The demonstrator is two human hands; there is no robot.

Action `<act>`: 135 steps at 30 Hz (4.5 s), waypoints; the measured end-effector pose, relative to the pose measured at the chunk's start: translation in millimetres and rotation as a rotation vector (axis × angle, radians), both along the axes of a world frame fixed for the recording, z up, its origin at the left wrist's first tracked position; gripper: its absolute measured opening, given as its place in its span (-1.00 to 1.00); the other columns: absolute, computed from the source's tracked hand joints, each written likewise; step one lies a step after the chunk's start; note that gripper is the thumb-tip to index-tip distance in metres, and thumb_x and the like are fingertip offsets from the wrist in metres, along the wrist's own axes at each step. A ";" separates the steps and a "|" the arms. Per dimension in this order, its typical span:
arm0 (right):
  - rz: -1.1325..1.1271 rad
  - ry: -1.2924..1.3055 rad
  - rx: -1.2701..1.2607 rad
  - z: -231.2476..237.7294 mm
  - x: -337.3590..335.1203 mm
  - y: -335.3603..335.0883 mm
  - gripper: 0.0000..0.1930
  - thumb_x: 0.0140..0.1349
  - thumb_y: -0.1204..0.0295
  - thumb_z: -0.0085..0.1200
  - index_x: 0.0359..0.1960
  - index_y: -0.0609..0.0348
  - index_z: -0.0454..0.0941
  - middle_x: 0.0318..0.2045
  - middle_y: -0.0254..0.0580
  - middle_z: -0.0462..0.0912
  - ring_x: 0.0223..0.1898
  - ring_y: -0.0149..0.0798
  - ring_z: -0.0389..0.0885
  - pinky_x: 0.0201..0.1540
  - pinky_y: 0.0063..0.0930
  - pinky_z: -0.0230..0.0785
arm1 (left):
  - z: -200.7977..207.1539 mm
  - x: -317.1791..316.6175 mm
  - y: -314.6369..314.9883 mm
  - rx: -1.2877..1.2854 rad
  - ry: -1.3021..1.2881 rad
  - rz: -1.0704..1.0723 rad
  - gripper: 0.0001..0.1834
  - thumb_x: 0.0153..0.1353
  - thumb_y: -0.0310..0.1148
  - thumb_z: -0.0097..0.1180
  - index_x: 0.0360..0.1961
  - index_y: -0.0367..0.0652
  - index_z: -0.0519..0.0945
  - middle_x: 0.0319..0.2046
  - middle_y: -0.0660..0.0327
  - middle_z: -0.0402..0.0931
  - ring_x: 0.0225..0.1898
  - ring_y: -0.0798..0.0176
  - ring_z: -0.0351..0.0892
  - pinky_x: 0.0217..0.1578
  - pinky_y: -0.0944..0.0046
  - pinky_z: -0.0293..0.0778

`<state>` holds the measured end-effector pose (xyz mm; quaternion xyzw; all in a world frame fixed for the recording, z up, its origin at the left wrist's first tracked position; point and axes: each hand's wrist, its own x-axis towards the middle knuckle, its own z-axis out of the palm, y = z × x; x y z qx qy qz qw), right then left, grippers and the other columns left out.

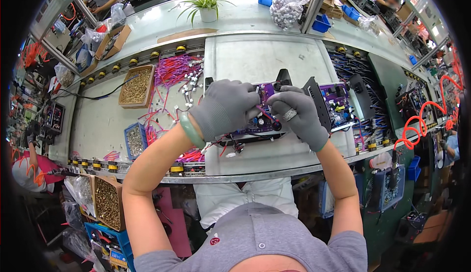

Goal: The person assembles electronic devices on a factory workbench. They use a pneumatic screwdriver to fasten screws into the device casing, then connect various colored wires to the internal circuit board. The person also uses pliers to strip wire insulation and secures components within the housing.

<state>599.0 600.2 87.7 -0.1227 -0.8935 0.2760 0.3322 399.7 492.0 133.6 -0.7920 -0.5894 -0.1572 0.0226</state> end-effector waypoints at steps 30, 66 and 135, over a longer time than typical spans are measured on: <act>-0.214 0.017 0.193 -2.3 -8.1 -9.6 -0.90 0.11 0.37 0.26 -0.34 0.01 0.66 -0.48 -0.31 0.67 -0.39 -0.21 0.66 0.08 -0.24 0.40 | -0.8 11.6 14.6 0.258 0.010 -0.059 -0.85 0.05 -0.18 0.29 -0.44 0.03 0.65 -0.40 0.31 0.56 -0.39 0.17 0.58 -0.36 0.16 0.47; 0.184 -0.453 0.672 24.4 -36.0 19.0 -0.96 -0.13 0.52 0.12 -0.61 0.08 0.51 -0.59 -0.31 0.54 -0.34 -0.19 0.59 0.10 -0.19 0.39 | -40.6 -30.6 -6.3 0.010 -0.267 0.376 -0.79 0.11 -0.21 0.24 -0.29 -0.06 0.71 -0.27 0.17 0.63 -0.05 0.06 0.55 0.04 0.11 0.42; 0.028 -0.746 0.556 25.5 -33.4 24.2 -0.92 -0.10 0.50 0.16 -0.53 -0.02 0.60 -0.58 -0.28 0.62 -0.39 -0.18 0.65 0.04 -0.26 0.32 | -46.9 -37.6 -10.1 0.239 -0.163 0.329 -0.72 0.13 -0.30 0.19 -0.12 -0.10 0.61 -0.02 0.12 0.55 0.07 0.00 0.50 0.08 0.00 0.38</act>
